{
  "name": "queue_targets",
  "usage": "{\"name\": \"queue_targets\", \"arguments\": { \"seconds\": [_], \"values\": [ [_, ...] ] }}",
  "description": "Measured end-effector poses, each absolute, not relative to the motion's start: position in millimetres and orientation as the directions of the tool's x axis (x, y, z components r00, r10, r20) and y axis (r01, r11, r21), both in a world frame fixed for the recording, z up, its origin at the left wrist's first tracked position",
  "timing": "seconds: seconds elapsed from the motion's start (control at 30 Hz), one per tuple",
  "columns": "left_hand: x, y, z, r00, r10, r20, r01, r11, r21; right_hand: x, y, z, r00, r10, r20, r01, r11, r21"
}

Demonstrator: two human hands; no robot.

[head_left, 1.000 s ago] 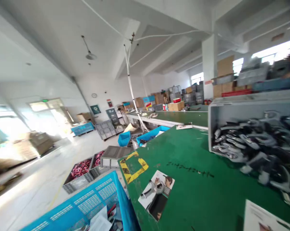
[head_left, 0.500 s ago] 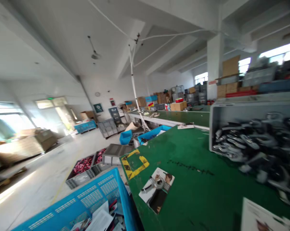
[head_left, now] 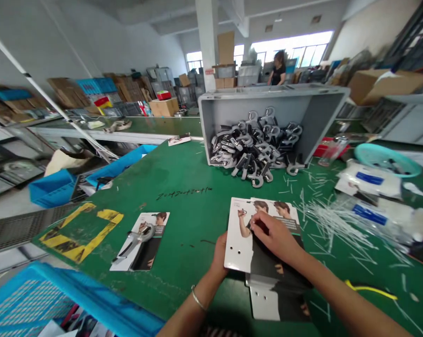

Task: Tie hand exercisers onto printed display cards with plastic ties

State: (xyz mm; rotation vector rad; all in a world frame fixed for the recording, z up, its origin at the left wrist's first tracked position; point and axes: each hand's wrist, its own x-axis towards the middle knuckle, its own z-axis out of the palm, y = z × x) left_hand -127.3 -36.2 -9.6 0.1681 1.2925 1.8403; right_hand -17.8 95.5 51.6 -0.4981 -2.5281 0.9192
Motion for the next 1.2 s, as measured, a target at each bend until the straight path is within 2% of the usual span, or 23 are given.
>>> {"name": "queue_targets", "arguments": {
  "seconds": [0.1, 0.23, 0.4, 0.53, 0.63, 0.77, 1.0, 1.2],
  "values": [
    [-122, -46, 3, -0.641, 0.720, -0.263, -0.482, -0.111, 0.869, -12, 97, 52, -0.860, 0.453, 0.237, 0.159, 0.678, -0.718],
    [-121, -43, 27, -0.636, 0.770, -0.051, -0.235, -0.131, 0.963, -5, 98, 56, -0.838, 0.490, 0.240, 0.083, 0.549, -0.832],
    [-130, -31, 36, -0.551, 0.826, -0.119, -0.257, -0.032, 0.966, -3, 96, 60, -0.834, 0.491, 0.252, 0.072, 0.549, -0.832],
    [-137, -34, 33, -0.495, 0.869, -0.012, -0.043, -0.011, 0.999, -3, 95, 60, -0.829, 0.488, 0.273, 0.063, 0.566, -0.822],
    [-141, -36, 38, -0.515, 0.857, 0.016, 0.067, 0.022, 0.998, -4, 95, 61, -0.832, 0.454, 0.320, 0.023, 0.604, -0.797],
    [-143, -34, 42, -0.528, 0.848, -0.035, 0.042, 0.067, 0.997, -4, 96, 63, -0.847, 0.374, 0.377, -0.043, 0.659, -0.751],
    [-143, -35, 35, -0.531, 0.847, -0.027, 0.003, 0.033, 0.999, 1, 97, 66, -0.854, 0.380, 0.355, -0.032, 0.644, -0.765],
    [-147, -32, 33, -0.543, 0.831, -0.118, -0.083, 0.086, 0.993, 2, 97, 65, -0.853, 0.387, 0.351, -0.030, 0.635, -0.772]
  ]
}}
